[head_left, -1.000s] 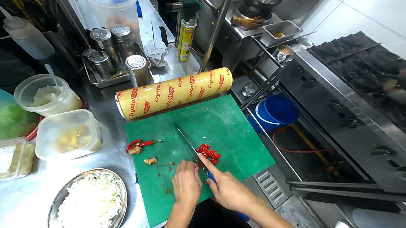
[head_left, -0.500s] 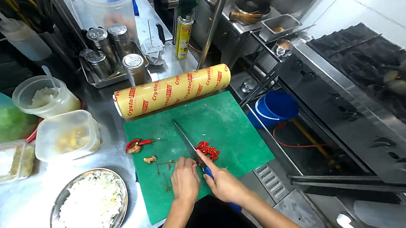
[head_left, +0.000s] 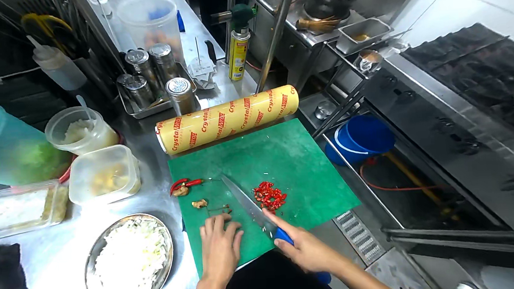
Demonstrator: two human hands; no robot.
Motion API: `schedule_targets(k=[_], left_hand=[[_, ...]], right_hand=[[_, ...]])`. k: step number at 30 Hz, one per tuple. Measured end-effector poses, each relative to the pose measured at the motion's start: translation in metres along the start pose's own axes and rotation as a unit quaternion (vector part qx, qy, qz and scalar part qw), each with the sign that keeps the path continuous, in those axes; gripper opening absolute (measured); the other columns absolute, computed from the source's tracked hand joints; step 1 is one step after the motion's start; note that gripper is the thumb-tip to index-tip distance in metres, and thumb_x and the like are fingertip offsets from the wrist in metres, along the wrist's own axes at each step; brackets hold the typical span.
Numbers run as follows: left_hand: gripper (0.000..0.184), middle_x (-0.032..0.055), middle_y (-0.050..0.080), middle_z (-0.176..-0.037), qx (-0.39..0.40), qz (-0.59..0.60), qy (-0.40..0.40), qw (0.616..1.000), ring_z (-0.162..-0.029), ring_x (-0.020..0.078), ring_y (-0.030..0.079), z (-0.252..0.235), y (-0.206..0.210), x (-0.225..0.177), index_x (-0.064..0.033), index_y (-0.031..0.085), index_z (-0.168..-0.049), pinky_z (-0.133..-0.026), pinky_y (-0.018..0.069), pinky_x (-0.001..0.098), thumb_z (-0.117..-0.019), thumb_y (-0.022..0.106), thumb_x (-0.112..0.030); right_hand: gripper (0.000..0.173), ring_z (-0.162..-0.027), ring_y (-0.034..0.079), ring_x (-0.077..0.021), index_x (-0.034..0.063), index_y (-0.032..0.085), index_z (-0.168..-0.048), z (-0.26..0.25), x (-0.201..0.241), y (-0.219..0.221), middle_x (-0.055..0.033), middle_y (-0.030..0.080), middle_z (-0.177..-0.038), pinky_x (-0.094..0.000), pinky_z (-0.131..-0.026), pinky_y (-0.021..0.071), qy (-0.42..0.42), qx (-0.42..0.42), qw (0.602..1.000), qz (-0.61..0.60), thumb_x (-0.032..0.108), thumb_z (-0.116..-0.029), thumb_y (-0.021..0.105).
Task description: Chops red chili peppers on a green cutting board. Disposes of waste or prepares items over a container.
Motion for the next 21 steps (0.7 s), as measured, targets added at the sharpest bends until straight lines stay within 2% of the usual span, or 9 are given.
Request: schedule_targets(k=[1, 3, 4, 7, 10, 12, 15, 18, 21], left_hand=[[0.016, 0.0016, 0.070, -0.116, -0.006, -0.004, -0.004, 1.000, -0.112, 0.0297, 0.062, 0.001, 0.000, 0.002, -0.0247, 0.078, -0.097, -0.089, 0.0496, 0.0496, -0.0955, 0.064, -0.031], [0.017, 0.0011, 0.070, -0.114, -0.027, -0.011, -0.014, 0.999, -0.111, 0.0287, 0.062, 0.001, -0.004, 0.007, -0.0245, 0.078, -0.093, -0.088, 0.0498, 0.0484, -0.0945, 0.062, -0.029], [0.019, 0.0009, 0.070, -0.113, -0.045, -0.015, -0.021, 0.999, -0.110, 0.0278, 0.062, 0.000, -0.008, 0.011, -0.0243, 0.078, -0.092, -0.087, 0.0501, 0.0475, -0.0932, 0.060, -0.028], [0.021, 0.0040, 0.072, -0.107, -0.117, -0.010, -0.054, 0.992, -0.104, 0.0281, 0.065, -0.014, -0.033, 0.028, -0.0176, 0.079, -0.093, -0.088, 0.0532, 0.0480, -0.0900, 0.060, -0.024], [0.018, 0.0135, 0.071, -0.110, -0.151, -0.002, -0.104, 0.983, -0.105, 0.0357, 0.065, -0.043, -0.062, 0.051, -0.0082, 0.076, -0.104, -0.090, 0.0547, 0.0530, -0.0904, 0.065, -0.014], [0.021, 0.0167, 0.068, -0.115, -0.128, 0.004, -0.131, 0.983, -0.108, 0.0384, 0.063, -0.068, -0.072, 0.061, -0.0059, 0.074, -0.110, -0.092, 0.0532, 0.0554, -0.0905, 0.069, -0.013], [0.028, 0.0125, 0.067, -0.125, 0.025, -0.035, -0.156, 0.987, -0.120, 0.0354, 0.059, -0.105, -0.069, 0.063, -0.0125, 0.074, -0.121, -0.102, 0.0487, 0.0533, -0.0936, 0.072, -0.021], [0.021, 0.0071, 0.067, -0.123, 0.138, -0.115, -0.149, 0.972, -0.123, 0.0315, 0.056, -0.126, -0.056, 0.061, -0.0180, 0.075, -0.116, -0.104, 0.0448, 0.0509, -0.0974, 0.067, -0.023], [0.016, 0.0103, 0.069, -0.116, 0.082, -0.082, -0.131, 0.985, -0.117, 0.0335, 0.060, -0.128, -0.059, 0.054, -0.0133, 0.075, -0.111, -0.099, 0.0481, 0.0521, -0.0984, 0.066, -0.018]], right_hand=[[0.068, -0.071, 0.066, -0.0247, 0.0401, 0.010, -0.166, -0.002, 0.000, -0.006, -0.0160, 0.067, -0.106, -0.0446, -0.067, 0.0578, 0.009, -0.008, 1.000, 0.022, 0.032, -0.1083, 0.046], [0.066, -0.085, 0.069, -0.0283, 0.0410, 0.014, -0.165, -0.006, 0.002, -0.020, -0.0177, 0.069, -0.113, -0.0483, -0.081, 0.0574, 0.017, -0.032, 0.998, 0.056, 0.033, -0.1079, 0.046], [0.066, -0.087, 0.069, -0.0290, 0.0408, 0.015, -0.165, -0.009, 0.003, -0.026, -0.0182, 0.069, -0.113, -0.0491, -0.082, 0.0574, 0.015, -0.043, 0.997, 0.063, 0.033, -0.1077, 0.047], [0.068, -0.073, 0.066, -0.0246, 0.0397, 0.013, -0.165, -0.009, 0.009, -0.039, -0.0159, 0.068, -0.108, -0.0451, -0.070, 0.0578, 0.000, -0.078, 0.997, 0.027, 0.033, -0.1072, 0.048], [0.070, -0.060, 0.062, -0.0195, 0.0395, 0.013, -0.165, -0.002, 0.009, -0.040, -0.0126, 0.066, -0.100, -0.0395, -0.056, 0.0570, -0.001, -0.093, 0.995, -0.041, 0.030, -0.1068, 0.050], [0.071, -0.056, 0.059, -0.0183, 0.0413, 0.012, -0.165, 0.000, 0.005, -0.037, -0.0114, 0.065, -0.096, -0.0384, -0.052, 0.0553, 0.001, -0.094, 0.993, -0.071, 0.029, -0.1062, 0.050], [0.072, -0.053, 0.058, -0.0184, 0.0418, 0.012, -0.165, 0.001, 0.002, -0.031, -0.0110, 0.064, -0.093, -0.0387, -0.050, 0.0553, 0.009, -0.086, 0.992, -0.088, 0.028, -0.1059, 0.050], [0.072, -0.054, 0.059, -0.0182, 0.0432, 0.011, -0.165, 0.003, 0.002, -0.028, -0.0110, 0.064, -0.096, -0.0378, -0.050, 0.0555, 0.009, -0.085, 0.993, -0.087, 0.028, -0.1061, 0.050], [0.073, -0.057, 0.061, -0.0196, 0.0425, 0.011, -0.165, 0.005, 0.005, -0.024, -0.0134, 0.066, -0.106, -0.0394, -0.054, 0.0567, 0.004, -0.084, 0.993, -0.080, 0.027, -0.1056, 0.051]])
Point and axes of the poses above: each hand's wrist, its own z-axis away from the middle knuckle, its own y-axis out of the palm, x = y × z, the point moved 2 cm from there along -z, towards the middle knuckle
